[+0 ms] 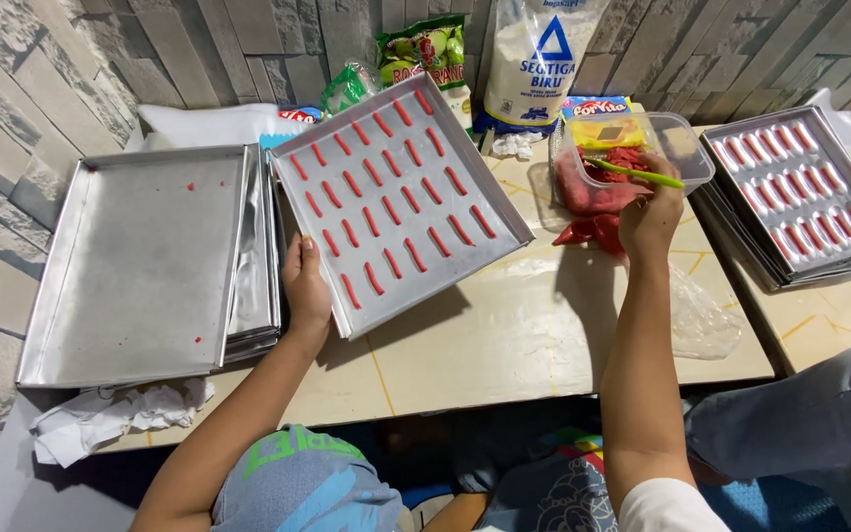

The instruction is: The person is smoothing and adjusting red dough strips on a baking tray using a spatula, and then uses a piping bag to add more dough.

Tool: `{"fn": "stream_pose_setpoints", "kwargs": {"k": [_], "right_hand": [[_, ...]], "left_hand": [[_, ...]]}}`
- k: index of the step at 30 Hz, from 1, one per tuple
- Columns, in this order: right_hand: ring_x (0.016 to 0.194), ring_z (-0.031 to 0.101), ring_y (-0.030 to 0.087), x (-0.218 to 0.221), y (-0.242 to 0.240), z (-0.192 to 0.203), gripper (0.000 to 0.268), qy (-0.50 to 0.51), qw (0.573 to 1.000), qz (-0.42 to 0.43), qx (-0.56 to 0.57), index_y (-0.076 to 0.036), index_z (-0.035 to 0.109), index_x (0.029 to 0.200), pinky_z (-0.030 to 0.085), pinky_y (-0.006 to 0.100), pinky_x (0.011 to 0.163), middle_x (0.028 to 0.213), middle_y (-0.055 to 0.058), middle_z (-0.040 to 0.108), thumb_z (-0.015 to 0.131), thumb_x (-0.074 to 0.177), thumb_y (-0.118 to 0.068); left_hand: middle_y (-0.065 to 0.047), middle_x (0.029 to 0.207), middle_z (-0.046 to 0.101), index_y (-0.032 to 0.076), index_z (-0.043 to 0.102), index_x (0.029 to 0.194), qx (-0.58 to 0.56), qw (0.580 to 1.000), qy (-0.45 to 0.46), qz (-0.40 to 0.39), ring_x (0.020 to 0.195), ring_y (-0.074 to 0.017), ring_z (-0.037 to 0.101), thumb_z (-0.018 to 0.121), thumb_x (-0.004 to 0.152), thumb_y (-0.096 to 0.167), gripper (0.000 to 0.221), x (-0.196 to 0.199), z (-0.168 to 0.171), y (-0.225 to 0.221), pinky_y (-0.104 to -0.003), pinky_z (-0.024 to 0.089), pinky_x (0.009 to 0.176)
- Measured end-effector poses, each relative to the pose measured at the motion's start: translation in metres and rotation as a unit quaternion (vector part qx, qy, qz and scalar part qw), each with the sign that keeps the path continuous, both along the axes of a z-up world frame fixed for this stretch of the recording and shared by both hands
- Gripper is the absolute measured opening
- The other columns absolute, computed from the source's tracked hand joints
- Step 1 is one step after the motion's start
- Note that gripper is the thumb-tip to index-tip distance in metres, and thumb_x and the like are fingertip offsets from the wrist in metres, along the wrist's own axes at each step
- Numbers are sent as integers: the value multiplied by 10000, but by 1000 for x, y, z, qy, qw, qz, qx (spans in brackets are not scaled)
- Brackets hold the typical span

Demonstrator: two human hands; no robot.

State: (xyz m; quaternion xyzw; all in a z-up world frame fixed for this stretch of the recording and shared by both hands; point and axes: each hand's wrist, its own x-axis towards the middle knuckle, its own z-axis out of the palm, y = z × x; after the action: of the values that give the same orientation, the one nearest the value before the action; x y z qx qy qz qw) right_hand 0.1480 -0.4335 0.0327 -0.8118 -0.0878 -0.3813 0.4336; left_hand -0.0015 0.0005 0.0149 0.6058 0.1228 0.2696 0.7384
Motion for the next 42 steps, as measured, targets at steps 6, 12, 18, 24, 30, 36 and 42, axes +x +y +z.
{"fn": "stream_pose_setpoints", "kwargs": {"k": [6, 12, 18, 24, 30, 36, 42], "right_hand": [[1182, 582, 478, -1, -11, -8, 632, -8, 986, -127, -108, -133, 617, 1372, 424, 522, 1072, 1297, 145, 539, 709, 815, 150], [1149, 571, 597, -7, -61, -80, 582, 130, 960, -196, -149, -103, 620, 1382, 463, 713, 946, 1283, 282, 540, 879, 878, -234], [1184, 603, 589, -80, -6, -31, 677, 328, 917, -132, -186, -116, 496, 1485, 467, 664, 1004, 1281, 316, 578, 811, 904, -267], [1000, 727, 520, -108, 56, 2, 541, 366, 898, -58, -236, -155, 452, 1330, 536, 645, 868, 971, 247, 761, 740, 898, -305], [803, 765, 472, -54, 85, -68, 424, 287, 904, -48, -314, 16, 605, 1170, 622, 556, 740, 828, 264, 761, 720, 935, -317], [1053, 754, 363, -72, 111, -25, 591, 389, 911, 94, -100, -134, 549, 1507, 603, 566, 874, 1107, 185, 787, 691, 939, -212], [1047, 727, 423, -92, 64, -47, 632, 372, 832, 266, 314, -19, 591, 1468, 625, 544, 789, 1213, 280, 702, 447, 1103, -514]], "left_hand": [[-178, 1415, 580, 41, 460, 1507, 27, 999, -35, 21, 1299, -210, 540, 476, 1111, 295, 470, 0, 3, -2, -423, 415, 1127], [-199, 1443, 548, 19, 439, 1514, 32, 998, -45, 44, 1322, -232, 513, 454, 1124, 285, 472, -3, 12, 1, -440, 387, 1143], [-170, 1437, 556, 53, 426, 1526, 23, 998, -45, 35, 1304, -209, 524, 431, 1127, 296, 468, -15, 38, -7, -420, 411, 1130], [-171, 1446, 549, 56, 423, 1529, 30, 998, -38, 41, 1308, -208, 522, 427, 1126, 283, 462, -18, 47, -10, -419, 407, 1133], [-177, 1483, 518, 53, 405, 1535, 36, 997, -46, 45, 1345, -219, 500, 421, 1132, 304, 476, -19, 54, -9, -431, 365, 1167], [-180, 1480, 521, 46, 424, 1530, 39, 999, -34, 15, 1352, -222, 492, 422, 1126, 294, 474, -8, 23, 6, -435, 371, 1160], [-169, 1420, 575, 49, 476, 1501, 9, 995, -4, -99, 1266, -182, 519, 494, 1086, 304, 488, -3, 0, 5, -418, 412, 1121]]}}
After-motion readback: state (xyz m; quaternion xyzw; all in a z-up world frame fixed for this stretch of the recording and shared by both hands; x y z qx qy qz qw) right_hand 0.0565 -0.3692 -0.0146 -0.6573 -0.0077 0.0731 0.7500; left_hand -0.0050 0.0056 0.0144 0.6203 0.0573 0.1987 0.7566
